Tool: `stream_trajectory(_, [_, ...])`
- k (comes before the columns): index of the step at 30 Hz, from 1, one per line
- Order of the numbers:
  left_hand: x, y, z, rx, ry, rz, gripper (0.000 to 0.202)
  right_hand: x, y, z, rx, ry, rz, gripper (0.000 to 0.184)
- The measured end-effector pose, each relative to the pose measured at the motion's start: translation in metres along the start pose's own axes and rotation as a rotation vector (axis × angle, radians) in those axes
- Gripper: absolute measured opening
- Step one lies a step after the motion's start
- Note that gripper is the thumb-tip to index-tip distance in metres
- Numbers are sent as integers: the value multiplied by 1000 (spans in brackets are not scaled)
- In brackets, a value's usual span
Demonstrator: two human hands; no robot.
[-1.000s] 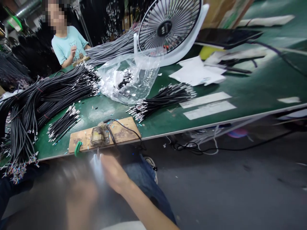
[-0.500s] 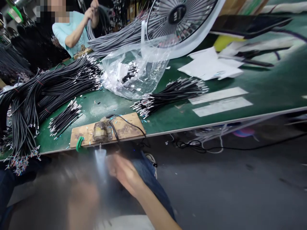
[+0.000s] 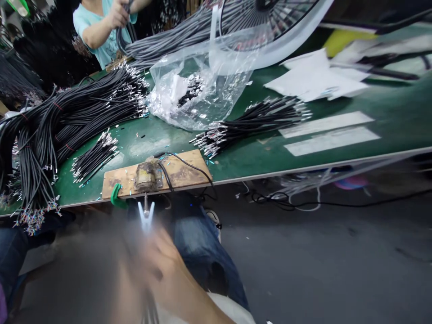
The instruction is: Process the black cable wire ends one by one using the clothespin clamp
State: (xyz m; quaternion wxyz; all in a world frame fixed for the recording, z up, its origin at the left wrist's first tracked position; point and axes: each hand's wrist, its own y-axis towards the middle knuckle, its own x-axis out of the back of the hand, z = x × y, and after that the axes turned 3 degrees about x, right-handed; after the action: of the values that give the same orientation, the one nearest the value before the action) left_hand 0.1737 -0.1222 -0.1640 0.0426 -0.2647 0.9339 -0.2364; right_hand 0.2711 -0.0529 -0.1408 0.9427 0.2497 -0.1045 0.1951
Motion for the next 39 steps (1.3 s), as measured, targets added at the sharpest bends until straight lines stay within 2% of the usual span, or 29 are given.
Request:
stream_trajectory(3, [1, -2, 6, 41, -18, -17, 33, -1, -1, -5, -70, 114, 70, 10])
stream_trajectory(6, [3, -1, 10, 101, -58, 10, 28, 0, -4, -13, -103, 153, 43, 14])
stream_trajectory(11, [-1, 1, 12, 196, -244, 126, 35, -10, -11, -24, -97, 208, -112, 25])
stream_trajectory(15, [-5, 1, 13, 194, -229, 138, 46, -24, -18, -27, -138, 191, -278, 29])
stream_trajectory(18, [-7, 1, 13, 175, -198, 143, 49, -29, -21, -27, -99, 155, -368, 27])
stream_trajectory(21, [-8, 0, 10, 159, -175, 151, 49, -26, -20, -29, -106, 254, -316, 24])
stream_trajectory(25, [-9, -2, 5, 141, -152, 151, 47, -20, -17, -31, -304, 529, -161, 29])
stream_trajectory(28, [-8, -2, 2, 139, -121, 136, 47, -15, -15, -29, -399, 598, -170, 35])
stream_trajectory(35, [-5, -3, -6, 148, -102, 150, 48, -5, -11, -24, -245, 381, -69, 26])
stream_trajectory(37, [-6, -4, -8, 141, -110, 172, 49, -8, -12, -22, -234, 389, -126, 27])
stream_trajectory(39, [-8, -5, -10, 131, -112, 183, 49, -13, -13, -20, -170, 296, -248, 25])
